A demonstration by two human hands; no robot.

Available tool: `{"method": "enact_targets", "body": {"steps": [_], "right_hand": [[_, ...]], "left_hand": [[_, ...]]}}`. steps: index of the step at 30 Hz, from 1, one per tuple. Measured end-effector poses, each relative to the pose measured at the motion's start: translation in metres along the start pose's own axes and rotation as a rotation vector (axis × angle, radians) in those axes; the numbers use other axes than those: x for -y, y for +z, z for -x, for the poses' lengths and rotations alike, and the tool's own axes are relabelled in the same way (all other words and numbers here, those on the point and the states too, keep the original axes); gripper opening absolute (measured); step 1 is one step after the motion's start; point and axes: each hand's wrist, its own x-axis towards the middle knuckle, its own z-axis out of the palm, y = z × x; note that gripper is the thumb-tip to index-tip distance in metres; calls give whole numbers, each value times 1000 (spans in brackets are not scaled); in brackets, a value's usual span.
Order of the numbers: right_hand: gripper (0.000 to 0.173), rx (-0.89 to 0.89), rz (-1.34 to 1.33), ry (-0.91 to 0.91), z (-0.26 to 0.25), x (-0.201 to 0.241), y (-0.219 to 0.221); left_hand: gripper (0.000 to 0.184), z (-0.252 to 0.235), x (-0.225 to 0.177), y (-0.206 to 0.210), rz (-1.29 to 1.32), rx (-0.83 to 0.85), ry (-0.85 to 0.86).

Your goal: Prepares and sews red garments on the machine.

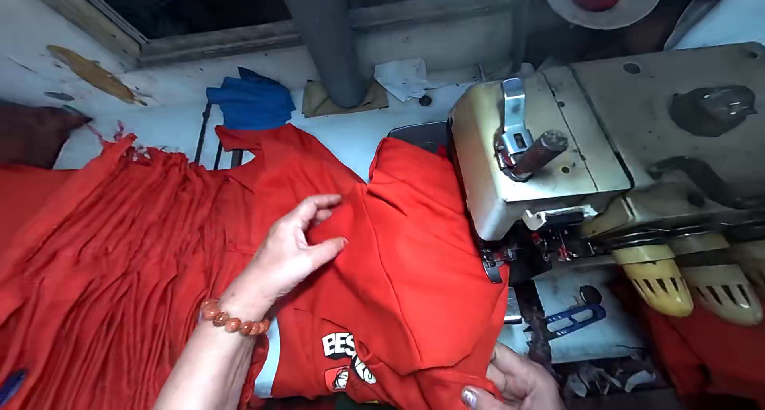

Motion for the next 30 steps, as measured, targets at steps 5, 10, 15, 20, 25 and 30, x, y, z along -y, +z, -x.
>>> {"method": "enact_targets", "body": {"steps": [5,10,15,20,25,30], "right_hand": [[14,-17,23,-10,2,-10,1],[10,42,41,15,3,-7,-1],[9,13,56,10,10,-7,-3],[13,90,31,-157,18,-16,-8],[13,199,27,-274,18,-12,-10],[18,249,24,-286,15,-11,-13]], "left_hand": [[10,-25,-138,12,349,-168,-521],[23,21,-182,12,1066,-359,-548],[9,39,-163,28,303,-363,-845],[26,48,-189,51,-345,-387,-275],[22,37,-222,116,-406,-113,23],[17,27,-208,130,-294,-314,-26]]}}
